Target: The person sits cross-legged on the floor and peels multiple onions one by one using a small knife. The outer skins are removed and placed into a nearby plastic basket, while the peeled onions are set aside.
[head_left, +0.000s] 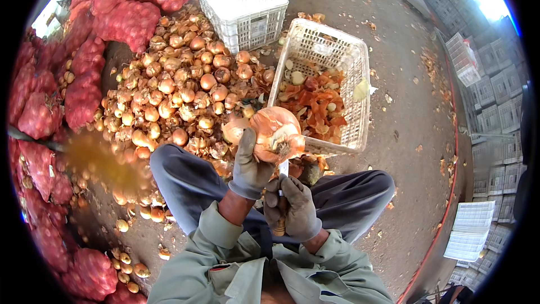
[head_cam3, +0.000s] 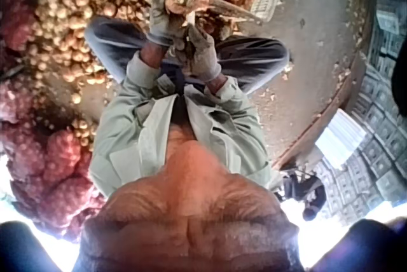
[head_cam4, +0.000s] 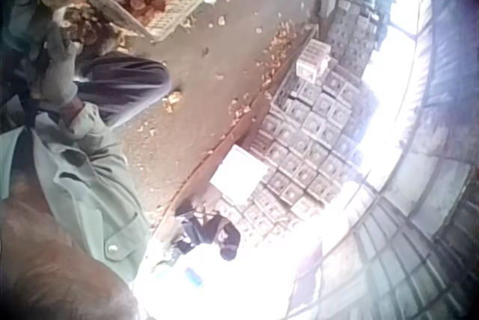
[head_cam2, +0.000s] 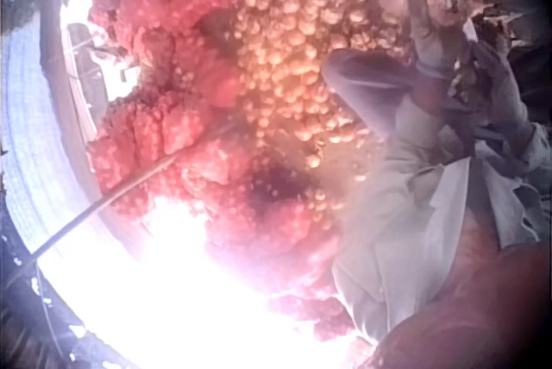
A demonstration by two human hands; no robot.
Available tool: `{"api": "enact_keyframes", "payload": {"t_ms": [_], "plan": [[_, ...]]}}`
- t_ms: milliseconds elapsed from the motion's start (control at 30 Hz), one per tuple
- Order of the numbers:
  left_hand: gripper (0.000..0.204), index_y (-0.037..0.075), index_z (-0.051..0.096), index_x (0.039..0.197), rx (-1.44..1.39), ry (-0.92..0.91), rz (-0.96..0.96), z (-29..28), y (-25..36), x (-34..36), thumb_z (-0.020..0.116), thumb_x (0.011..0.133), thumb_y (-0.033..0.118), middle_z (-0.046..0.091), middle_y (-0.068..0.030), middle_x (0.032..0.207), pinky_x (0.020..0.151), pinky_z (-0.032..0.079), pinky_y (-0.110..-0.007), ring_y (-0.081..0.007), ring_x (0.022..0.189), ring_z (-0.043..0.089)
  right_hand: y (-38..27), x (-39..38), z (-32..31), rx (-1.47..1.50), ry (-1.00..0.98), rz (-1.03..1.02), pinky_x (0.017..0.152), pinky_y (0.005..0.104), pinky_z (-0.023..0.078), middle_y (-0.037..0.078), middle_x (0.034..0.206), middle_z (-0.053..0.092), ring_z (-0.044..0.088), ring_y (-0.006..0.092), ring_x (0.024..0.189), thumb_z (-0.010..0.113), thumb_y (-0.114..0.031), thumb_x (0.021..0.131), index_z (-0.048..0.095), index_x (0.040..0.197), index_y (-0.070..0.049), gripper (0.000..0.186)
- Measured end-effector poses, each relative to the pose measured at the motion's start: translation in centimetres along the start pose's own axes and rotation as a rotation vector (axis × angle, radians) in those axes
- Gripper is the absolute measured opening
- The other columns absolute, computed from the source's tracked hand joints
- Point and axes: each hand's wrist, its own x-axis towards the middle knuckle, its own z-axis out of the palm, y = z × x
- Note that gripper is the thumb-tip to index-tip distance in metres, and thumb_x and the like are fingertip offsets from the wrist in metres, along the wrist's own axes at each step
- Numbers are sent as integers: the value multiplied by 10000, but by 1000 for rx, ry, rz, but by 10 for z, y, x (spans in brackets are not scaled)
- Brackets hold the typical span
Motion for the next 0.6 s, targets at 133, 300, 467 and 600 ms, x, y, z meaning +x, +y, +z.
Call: {"api": "enact_keyframes", "payload": {"t_ms": [133, 300, 467, 600], "plan": [[465, 46, 468, 1338, 75, 133, 105, 1, 1, 0, 550, 977, 328, 580, -99, 1271, 1007, 491, -423, -239, 1166, 582, -8, 24, -33, -1372, 124, -1010, 455, 349, 425, 104, 783, 572, 564, 258, 535, 613, -149, 899, 579, 1051, -19, 203], [467, 54, 500, 1322, 26, 77, 128, 2, 9, 6, 556, 969, 354, 590, -84, 1270, 1028, 463, -443, -247, 1182, 569, -33, 25, -39, -1671, 153, -1155, 527, 381, 468, 133, 798, 586, 598, 308, 611, 656, -48, 775, 605, 1083, -5, 315], [712, 79, 393, 1422, 197, 19, 190, 9, 6, -2, 639, 882, 472, 512, -104, 1369, 1066, 413, -482, -278, 1267, 498, -57, 36, -27, -311, 16, -248, 429, 234, 389, 55, 714, 602, 525, 133, 539, 441, -479, 996, 598, 917, -32, 481], [1155, 48, 244, 1487, 544, -65, 332, 13, 3, 1, 906, 600, 377, 455, -135, 1411, 1086, 399, -462, -296, 1295, 466, -55, 45, -29, -164, 19, -93, 429, 216, 401, 52, 696, 628, 536, 111, 493, 375, -530, 1002, 581, 1062, -25, 549]]}}
